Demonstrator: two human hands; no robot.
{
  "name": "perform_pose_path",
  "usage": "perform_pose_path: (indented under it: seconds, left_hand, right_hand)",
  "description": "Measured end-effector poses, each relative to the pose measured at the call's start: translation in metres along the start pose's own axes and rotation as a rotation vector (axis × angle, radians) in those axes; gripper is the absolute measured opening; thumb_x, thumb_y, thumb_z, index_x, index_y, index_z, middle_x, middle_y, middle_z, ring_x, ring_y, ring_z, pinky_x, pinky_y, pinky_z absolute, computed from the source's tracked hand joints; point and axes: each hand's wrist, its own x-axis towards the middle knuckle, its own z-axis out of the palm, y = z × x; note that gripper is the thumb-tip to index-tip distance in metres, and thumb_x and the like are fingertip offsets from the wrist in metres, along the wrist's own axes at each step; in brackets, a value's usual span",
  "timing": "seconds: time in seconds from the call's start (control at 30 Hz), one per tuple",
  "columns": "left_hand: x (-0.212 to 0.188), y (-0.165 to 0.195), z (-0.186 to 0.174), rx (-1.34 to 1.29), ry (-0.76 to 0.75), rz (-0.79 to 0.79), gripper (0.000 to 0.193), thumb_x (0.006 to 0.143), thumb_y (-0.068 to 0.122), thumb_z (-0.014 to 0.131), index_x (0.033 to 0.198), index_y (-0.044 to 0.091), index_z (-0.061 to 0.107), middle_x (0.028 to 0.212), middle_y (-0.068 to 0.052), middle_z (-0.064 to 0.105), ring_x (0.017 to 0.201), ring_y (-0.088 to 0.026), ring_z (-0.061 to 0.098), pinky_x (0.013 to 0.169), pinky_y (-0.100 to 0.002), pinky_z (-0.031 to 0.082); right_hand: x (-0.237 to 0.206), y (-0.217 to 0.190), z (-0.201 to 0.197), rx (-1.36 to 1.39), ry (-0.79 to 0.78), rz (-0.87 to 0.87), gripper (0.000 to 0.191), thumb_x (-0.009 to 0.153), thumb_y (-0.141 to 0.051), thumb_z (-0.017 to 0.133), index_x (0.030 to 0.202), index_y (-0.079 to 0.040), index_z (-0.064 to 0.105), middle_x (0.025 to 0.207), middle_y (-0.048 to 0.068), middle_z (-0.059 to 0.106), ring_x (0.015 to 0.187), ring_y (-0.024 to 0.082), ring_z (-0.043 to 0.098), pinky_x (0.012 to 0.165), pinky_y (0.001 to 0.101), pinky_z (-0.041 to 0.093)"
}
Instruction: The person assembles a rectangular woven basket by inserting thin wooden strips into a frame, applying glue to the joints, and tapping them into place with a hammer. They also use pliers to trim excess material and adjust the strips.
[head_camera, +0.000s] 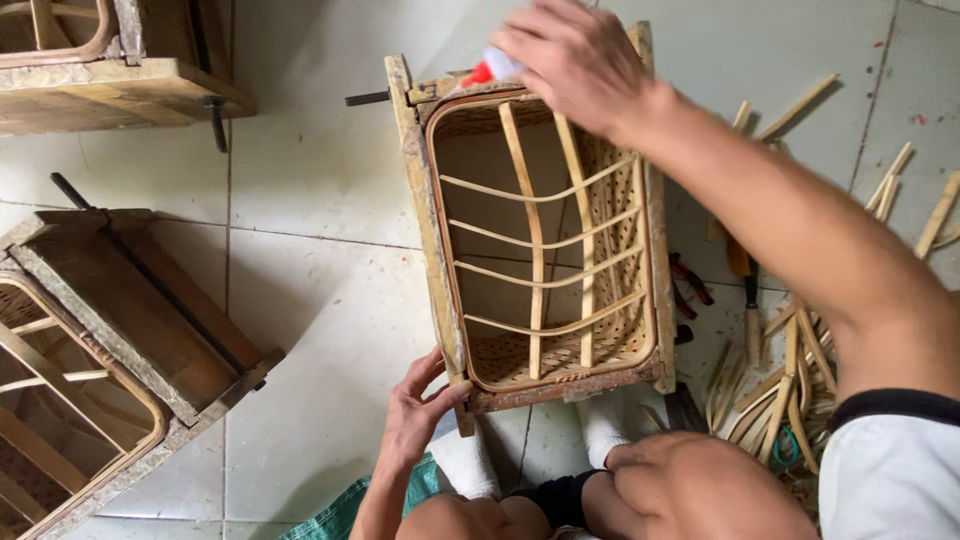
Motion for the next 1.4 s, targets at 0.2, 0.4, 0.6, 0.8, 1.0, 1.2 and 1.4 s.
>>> perform_pose_path:
  seconds: [0.2,0.4,0.6,0.8,1.0,1.2,1.4]
  left_hand:
    - [-0.004,-0.002,0.002,0.067,0.02,0.018,0.071,0.079,0.011,0.081,0.146,0.01,0.056,0.144,-0.009,0.059,0.135,-0.024,0.057,0.108,-0.042,0.051]
    - [-0.003,-0.012,0.002,0.04,0.018,0.076,0.07,0.08,0.013,0.079,0.146,0.011,0.056,0.144,-0.009,0.058,0.134,-0.023,0.057,0.108,-0.041,0.05]
    - [-0.004,-0.015,0.002,0.024,0.03,0.11,0.067,0.083,0.015,0.079,0.146,0.011,0.057,0.141,-0.009,0.06,0.134,-0.023,0.056,0.109,-0.041,0.049]
    - [-0.002,-0.012,0.002,-0.009,0.018,0.085,0.068,0.082,0.015,0.079,0.146,0.013,0.056,0.141,-0.007,0.058,0.134,-0.022,0.056,0.108,-0.041,0.053]
    - [-0.002,-0.012,0.002,-0.01,0.019,0.102,0.07,0.082,0.015,0.08,0.147,0.011,0.055,0.141,-0.008,0.057,0.135,-0.022,0.056,0.109,-0.04,0.052]
    - [-0.001,-0.016,0.001,-0.052,0.016,0.101,0.069,0.082,0.011,0.079,0.147,0.01,0.055,0.142,-0.009,0.055,0.135,-0.023,0.054,0.108,-0.041,0.053]
    - [-0.002,-0.021,0.003,0.057,0.061,0.132,0.065,0.085,0.013,0.075,0.147,0.009,0.055,0.142,-0.009,0.058,0.134,-0.022,0.057,0.107,-0.04,0.052]
  right_hand:
    - [-0.069,-0.029,-0.029,0.164,-0.133,0.366,0.032,0.093,-0.021,0.087,0.116,-0.003,0.072,0.107,0.011,0.071,0.097,0.024,0.065,0.082,0.0364,0.057]
    - [-0.059,-0.038,-0.021,0.049,-0.054,0.262,0.036,0.087,-0.022,0.087,0.115,-0.005,0.072,0.107,0.008,0.071,0.098,0.022,0.064,0.085,0.0366,0.058]
    - [-0.026,-0.04,-0.001,0.007,0.023,0.088,0.026,0.096,-0.011,0.08,0.119,-0.006,0.072,0.112,0.009,0.07,0.106,0.023,0.065,0.085,0.031,0.061]
    - [0.01,-0.03,-0.004,-0.051,0.062,-0.089,0.017,0.101,-0.006,0.071,0.119,-0.006,0.069,0.122,0.008,0.067,0.123,0.023,0.063,0.094,0.0262,0.064]
    - [0.028,-0.029,0.004,-0.079,0.02,-0.162,0.01,0.102,-0.009,0.071,0.112,-0.006,0.068,0.117,0.007,0.068,0.121,0.022,0.064,0.087,0.0267,0.064]
    - [0.019,-0.022,0.004,-0.048,0.041,-0.097,0.013,0.11,-0.016,0.076,0.107,-0.006,0.068,0.109,0.009,0.07,0.109,0.022,0.067,0.089,0.0288,0.063]
    - [-0.064,-0.102,-0.059,0.43,-0.122,0.194,0.023,0.096,-0.019,0.077,0.112,-0.003,0.071,0.099,0.013,0.071,0.088,0.026,0.069,0.081,0.0385,0.062]
